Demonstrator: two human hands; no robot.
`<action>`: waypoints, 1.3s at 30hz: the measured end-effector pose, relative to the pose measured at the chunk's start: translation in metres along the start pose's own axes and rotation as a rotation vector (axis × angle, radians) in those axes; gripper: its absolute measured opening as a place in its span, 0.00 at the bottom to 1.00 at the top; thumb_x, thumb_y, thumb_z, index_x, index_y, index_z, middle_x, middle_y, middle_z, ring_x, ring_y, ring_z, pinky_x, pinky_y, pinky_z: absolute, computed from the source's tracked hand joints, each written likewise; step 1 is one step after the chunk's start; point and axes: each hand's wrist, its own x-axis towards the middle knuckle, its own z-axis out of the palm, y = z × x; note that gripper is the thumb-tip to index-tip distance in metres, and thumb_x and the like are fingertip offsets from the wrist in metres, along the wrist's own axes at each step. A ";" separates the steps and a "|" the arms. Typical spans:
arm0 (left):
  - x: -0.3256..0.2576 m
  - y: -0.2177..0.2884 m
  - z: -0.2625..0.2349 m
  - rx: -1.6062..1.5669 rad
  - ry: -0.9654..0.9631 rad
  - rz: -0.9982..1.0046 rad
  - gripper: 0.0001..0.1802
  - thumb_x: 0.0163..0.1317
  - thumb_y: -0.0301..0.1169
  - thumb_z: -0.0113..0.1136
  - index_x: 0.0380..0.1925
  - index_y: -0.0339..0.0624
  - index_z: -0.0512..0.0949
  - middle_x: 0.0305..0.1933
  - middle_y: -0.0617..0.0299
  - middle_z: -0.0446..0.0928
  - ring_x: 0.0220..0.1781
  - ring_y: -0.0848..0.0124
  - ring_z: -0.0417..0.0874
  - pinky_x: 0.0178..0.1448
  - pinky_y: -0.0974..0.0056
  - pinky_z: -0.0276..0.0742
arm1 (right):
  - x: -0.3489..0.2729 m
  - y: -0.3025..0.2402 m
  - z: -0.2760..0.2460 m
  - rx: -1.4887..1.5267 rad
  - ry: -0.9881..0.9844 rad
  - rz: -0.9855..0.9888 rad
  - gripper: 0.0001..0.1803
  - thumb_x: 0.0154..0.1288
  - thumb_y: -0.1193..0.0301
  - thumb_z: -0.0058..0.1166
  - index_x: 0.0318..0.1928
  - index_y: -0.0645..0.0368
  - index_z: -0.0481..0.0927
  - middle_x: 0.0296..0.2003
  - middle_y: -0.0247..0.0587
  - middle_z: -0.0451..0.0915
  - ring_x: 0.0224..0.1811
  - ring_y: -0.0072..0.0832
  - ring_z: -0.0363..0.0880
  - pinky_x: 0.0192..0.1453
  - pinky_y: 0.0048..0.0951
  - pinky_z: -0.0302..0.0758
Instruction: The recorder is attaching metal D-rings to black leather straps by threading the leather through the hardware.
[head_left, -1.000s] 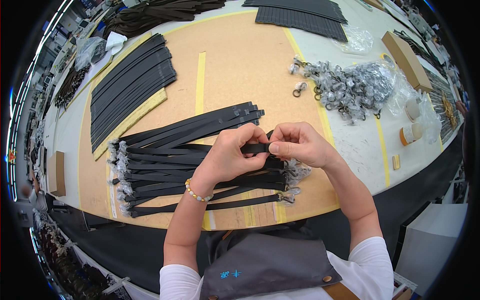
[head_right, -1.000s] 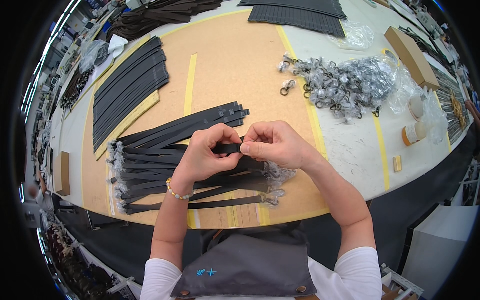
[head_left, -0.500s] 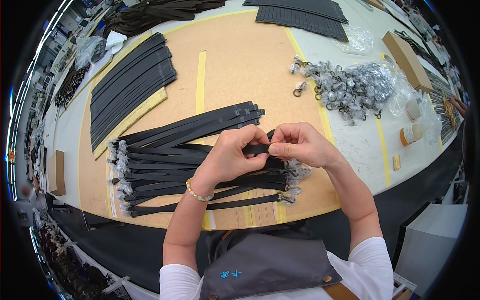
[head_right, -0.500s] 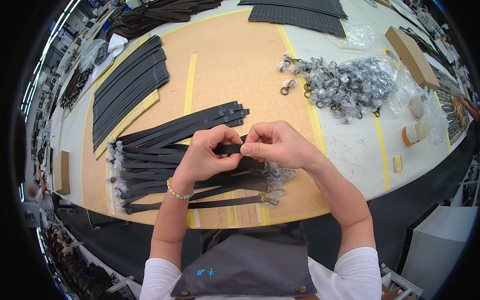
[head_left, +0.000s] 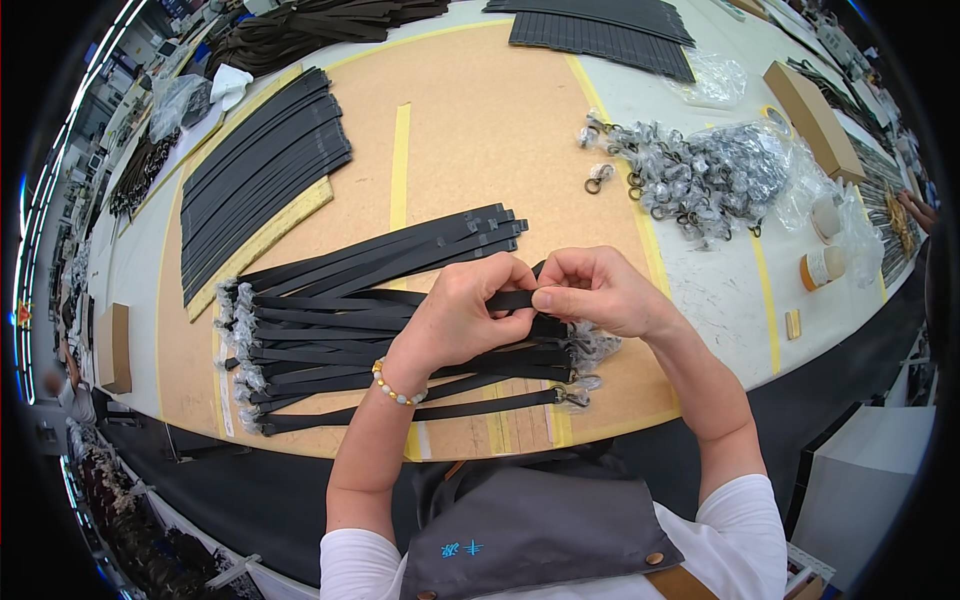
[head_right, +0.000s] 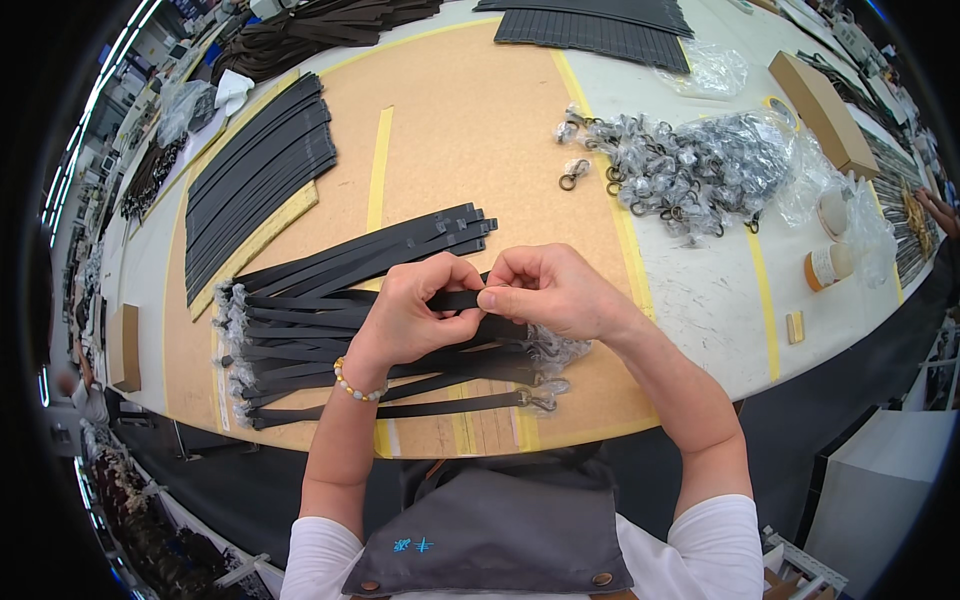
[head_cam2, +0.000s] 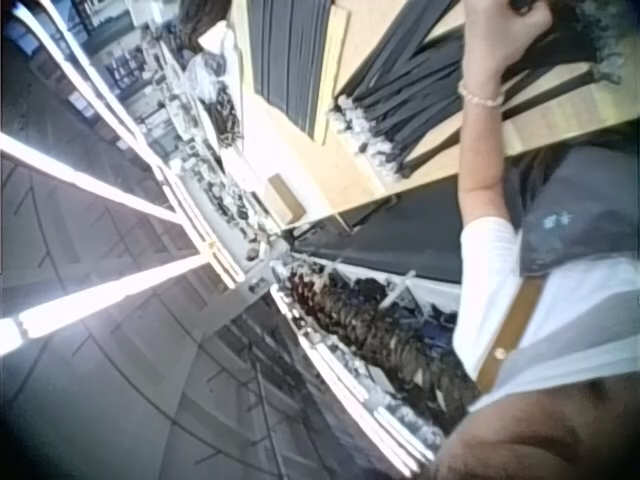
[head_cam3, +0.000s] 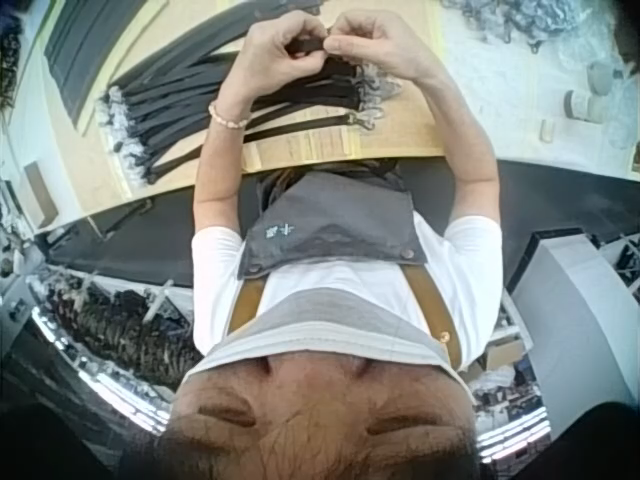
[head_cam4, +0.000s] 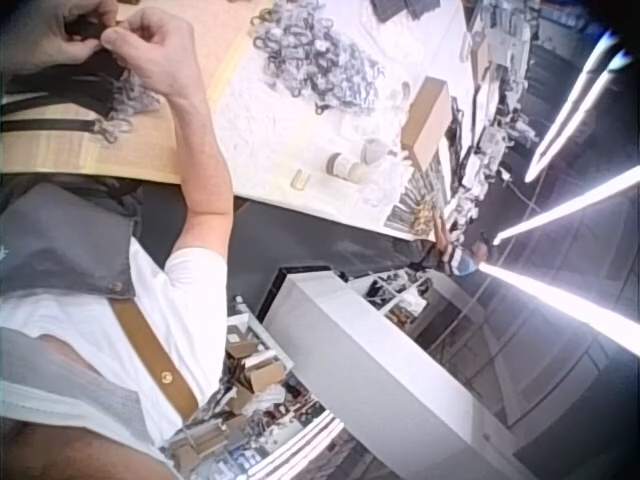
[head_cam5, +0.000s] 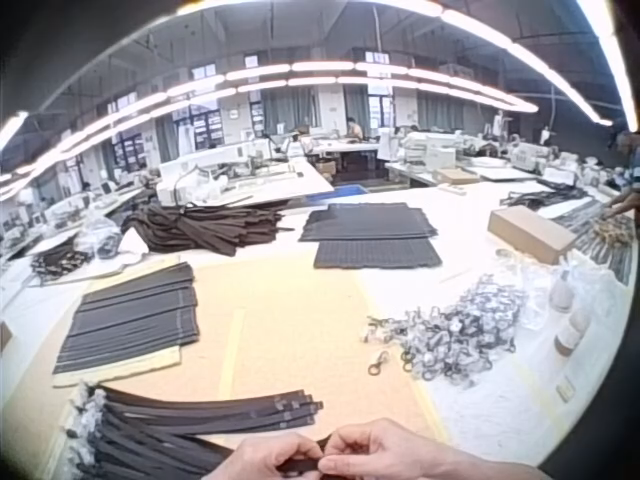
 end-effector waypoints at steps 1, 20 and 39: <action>0.000 0.000 0.000 0.013 -0.003 0.009 0.10 0.53 0.21 0.71 0.34 0.36 0.80 0.27 0.68 0.80 0.25 0.87 0.72 0.28 0.77 0.69 | 0.000 0.000 0.001 0.000 0.001 0.000 0.13 0.69 0.65 0.67 0.36 0.62 0.81 0.29 0.27 0.80 0.30 0.13 0.76 0.34 0.18 0.73; -0.005 -0.005 -0.011 -0.380 -0.025 -0.038 0.24 0.50 0.17 0.52 0.51 0.32 0.75 0.33 0.68 0.74 0.34 0.83 0.71 0.35 0.77 0.65 | 0.007 0.011 0.013 0.162 -0.049 -0.082 0.11 0.73 0.64 0.63 0.38 0.57 0.79 0.30 0.21 0.74 0.32 0.10 0.68 0.36 0.18 0.67; 0.003 -0.041 -0.037 0.002 -0.096 -0.335 0.07 0.66 0.28 0.67 0.36 0.33 0.82 0.25 0.65 0.77 0.29 0.80 0.71 0.34 0.70 0.70 | 0.005 0.004 -0.001 -0.659 0.257 -0.176 0.15 0.67 0.62 0.68 0.37 0.63 0.85 0.24 0.34 0.82 0.24 0.15 0.71 0.28 0.23 0.69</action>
